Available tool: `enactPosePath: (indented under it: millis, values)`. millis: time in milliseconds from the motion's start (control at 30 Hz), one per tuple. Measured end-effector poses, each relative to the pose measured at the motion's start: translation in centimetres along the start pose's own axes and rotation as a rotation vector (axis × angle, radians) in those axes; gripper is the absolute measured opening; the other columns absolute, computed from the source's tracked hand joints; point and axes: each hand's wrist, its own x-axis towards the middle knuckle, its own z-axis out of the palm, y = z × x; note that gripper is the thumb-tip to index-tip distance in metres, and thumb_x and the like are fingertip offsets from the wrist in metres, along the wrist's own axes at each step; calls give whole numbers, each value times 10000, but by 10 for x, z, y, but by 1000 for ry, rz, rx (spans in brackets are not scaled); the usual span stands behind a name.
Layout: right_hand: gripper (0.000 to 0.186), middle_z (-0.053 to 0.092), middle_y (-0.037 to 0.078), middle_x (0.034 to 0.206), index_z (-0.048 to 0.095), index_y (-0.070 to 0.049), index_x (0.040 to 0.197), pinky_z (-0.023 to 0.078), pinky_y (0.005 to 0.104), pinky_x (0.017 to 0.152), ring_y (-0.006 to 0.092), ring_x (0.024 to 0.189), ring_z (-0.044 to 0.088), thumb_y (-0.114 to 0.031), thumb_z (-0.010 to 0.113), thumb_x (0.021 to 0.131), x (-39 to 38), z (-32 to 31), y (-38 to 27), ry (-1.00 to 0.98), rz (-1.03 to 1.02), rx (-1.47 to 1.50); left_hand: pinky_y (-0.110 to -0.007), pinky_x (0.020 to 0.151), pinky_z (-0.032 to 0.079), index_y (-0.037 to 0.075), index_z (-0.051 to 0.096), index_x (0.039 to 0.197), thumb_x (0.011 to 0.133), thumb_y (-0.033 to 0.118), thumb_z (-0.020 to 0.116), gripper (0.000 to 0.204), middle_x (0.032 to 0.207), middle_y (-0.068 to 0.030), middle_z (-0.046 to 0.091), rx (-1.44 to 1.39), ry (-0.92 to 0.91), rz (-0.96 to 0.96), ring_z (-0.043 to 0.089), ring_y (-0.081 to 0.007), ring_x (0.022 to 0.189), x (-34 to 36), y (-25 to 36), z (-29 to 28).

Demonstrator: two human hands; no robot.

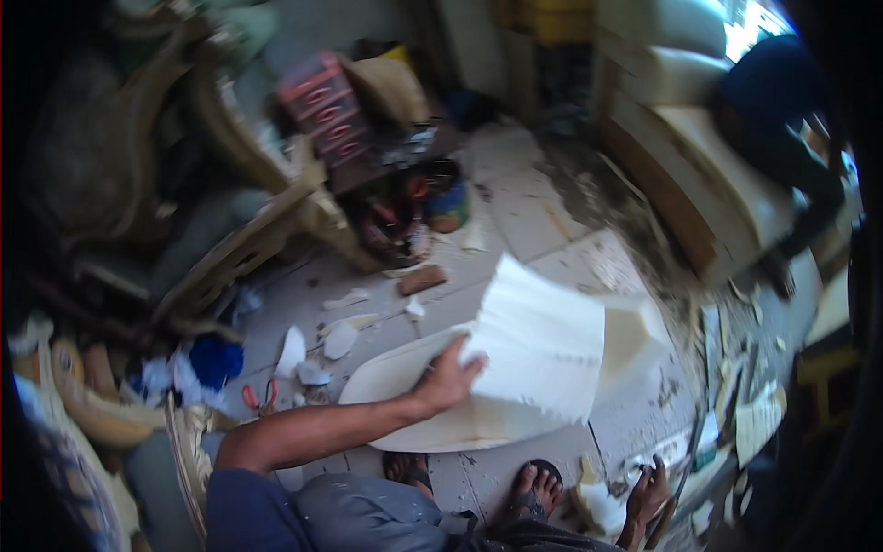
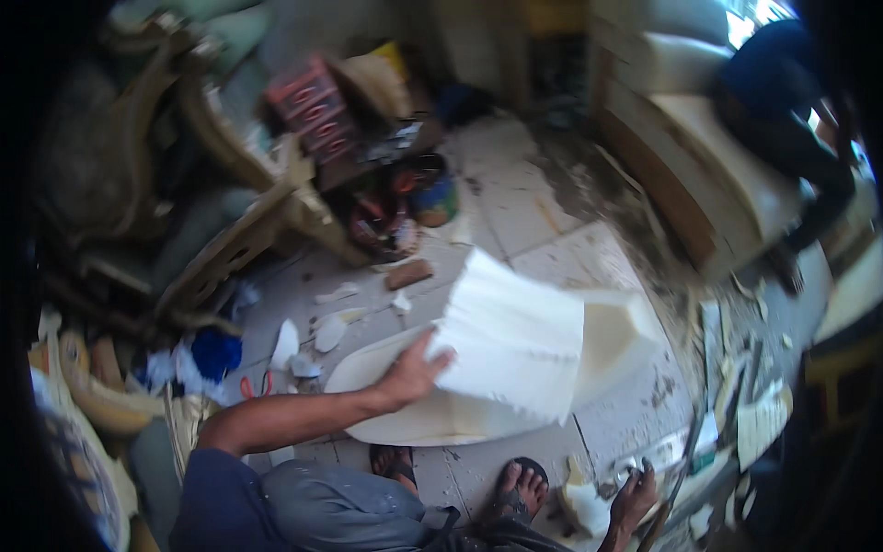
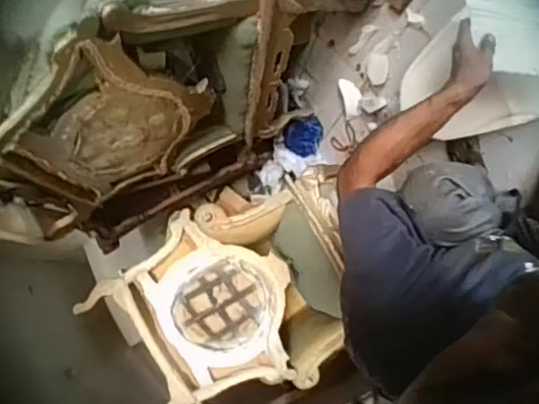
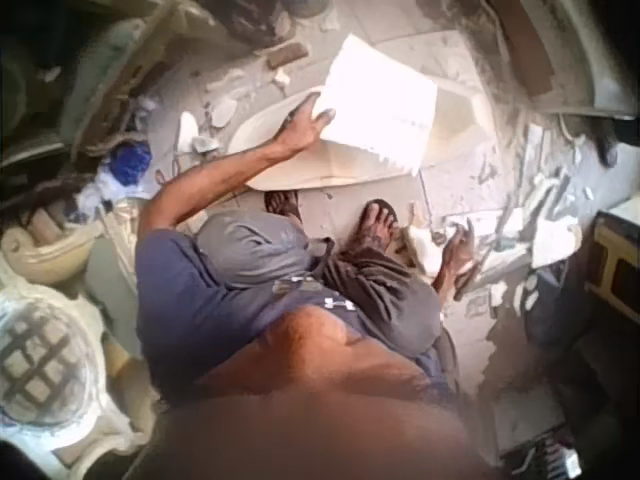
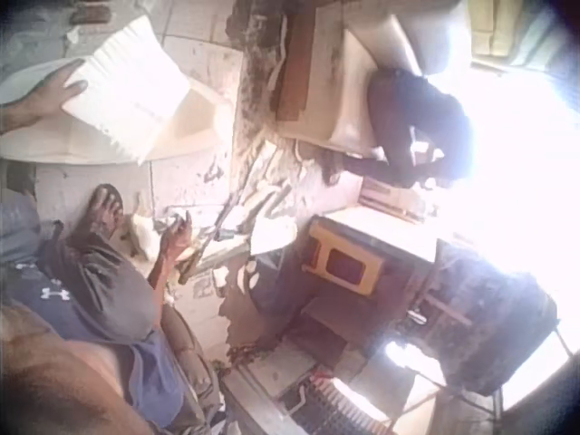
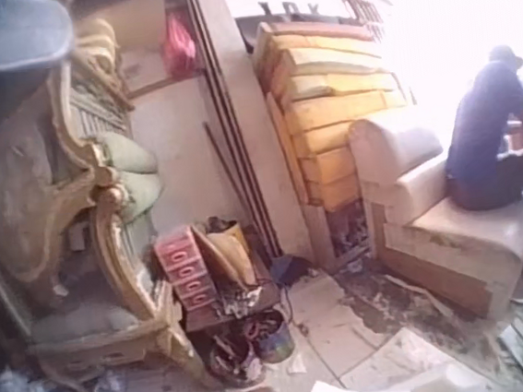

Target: The person shapes and attaches foam padding to a furniture component by hand and using a knife. They trim excess foam with the knife and apply adhesive from a container to secure the foam layers together.

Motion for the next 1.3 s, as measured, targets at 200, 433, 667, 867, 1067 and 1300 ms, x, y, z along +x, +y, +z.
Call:
enactPosePath:
  millis: [200, 433, 667, 867, 1067, 1300]
  values:
    - [382, 774, 111, 991, 606, -162, 1412, 549, 340, 637, 194, 741, 691, -161, 608, 1030, -5, -11, -81, -246, -202, -204, -376, 838, 564, 2, 550, 1360, 924, 89, 685, 465, 1244, -201, 633, -106, 530, 163, 653, -299, 1095, -38, -115, -51]
    - [368, 741, 118, 1039, 622, -124, 1387, 524, 320, 629, 162, 746, 634, -101, 617, 1020, -9, -41, -59, -362, -138, -328, -268, 690, 496, 57, 655, 1187, 973, 22, 584, 228, 946, -27, 652, -435, 1061, -567, 599, -125, 794, -114, -323, -172]
    - [369, 759, 110, 983, 649, -117, 1358, 525, 341, 690, 184, 810, 668, -122, 663, 990, -17, -27, -120, -424, -241, -586, -344, 784, 523, 43, 693, 1095, 931, 23, 606, 187, 1006, -80, 707, -131, 1300, -767, 663, -195, 925, -251, -388, -169]
    - [367, 762, 120, 997, 609, -138, 1403, 552, 339, 727, 205, 881, 708, -140, 591, 1036, 6, -5, -129, -522, -327, -459, -462, 934, 528, 79, 645, 1224, 925, 374, 622, 421, 1142, -212, 708, 313, 914, -1018, 660, -396, 1107, -256, -440, -212]
    - [356, 771, 75, 950, 627, -164, 1391, 542, 316, 691, 180, 820, 705, -150, 594, 1036, -7, 2, -136, -516, -227, -405, -460, 936, 562, 63, 643, 1225, 846, 493, 672, 574, 1114, -201, 724, 482, 549, -1177, 683, -394, 1064, -214, -473, -224]
    - [340, 774, 104, 947, 652, -148, 1357, 542, 320, 681, 166, 798, 706, -153, 625, 1018, -14, -4, -111, -543, -335, -473, -346, 627, 588, 116, 726, 1072, 920, 403, 682, 327, 966, -56, 762, -914, 418, -910, 731, -179, 767, -233, -478, -324]
